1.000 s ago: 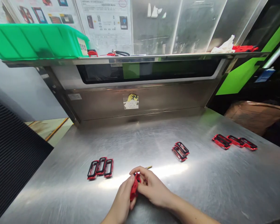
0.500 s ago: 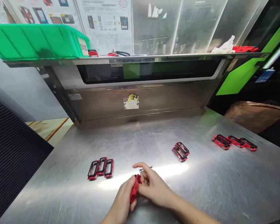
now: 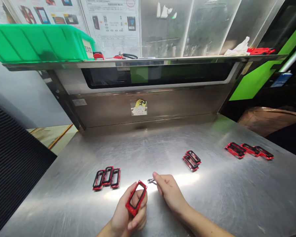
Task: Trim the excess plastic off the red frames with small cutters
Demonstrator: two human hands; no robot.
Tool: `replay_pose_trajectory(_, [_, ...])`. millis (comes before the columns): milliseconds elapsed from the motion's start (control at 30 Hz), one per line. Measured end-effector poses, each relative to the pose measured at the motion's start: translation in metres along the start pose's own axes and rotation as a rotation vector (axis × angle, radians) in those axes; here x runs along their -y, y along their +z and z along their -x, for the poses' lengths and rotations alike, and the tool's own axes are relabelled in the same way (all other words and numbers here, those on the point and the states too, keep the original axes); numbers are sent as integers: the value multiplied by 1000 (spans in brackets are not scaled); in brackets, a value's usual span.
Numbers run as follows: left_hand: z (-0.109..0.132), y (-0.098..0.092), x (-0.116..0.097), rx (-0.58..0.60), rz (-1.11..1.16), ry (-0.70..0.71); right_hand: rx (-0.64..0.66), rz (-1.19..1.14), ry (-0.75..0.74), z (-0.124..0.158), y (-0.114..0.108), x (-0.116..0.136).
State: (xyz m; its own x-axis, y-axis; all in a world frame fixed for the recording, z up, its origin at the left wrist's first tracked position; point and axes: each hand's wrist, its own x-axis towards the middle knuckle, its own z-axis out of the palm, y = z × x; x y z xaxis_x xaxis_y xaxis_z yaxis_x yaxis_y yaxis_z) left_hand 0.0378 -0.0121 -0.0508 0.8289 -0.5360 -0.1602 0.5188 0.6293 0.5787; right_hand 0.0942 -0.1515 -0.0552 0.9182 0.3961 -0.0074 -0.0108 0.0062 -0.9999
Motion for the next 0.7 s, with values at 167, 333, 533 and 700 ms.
replay_pose_trajectory(167, [1,-2,2,20,16,1,66,35,-38,3,3,-6])
replay_pose_trajectory(333, [0,-3,3,55,58,-4,86,47,-64,3,3,-6])
replay_pose_trajectory(533, [0,-2,2,26,87,-5,94,30,-60,2,2,-6])
replay_pose_trajectory(700, [0,-3,4,35,76,-2,105,18,-48,3,2,-3])
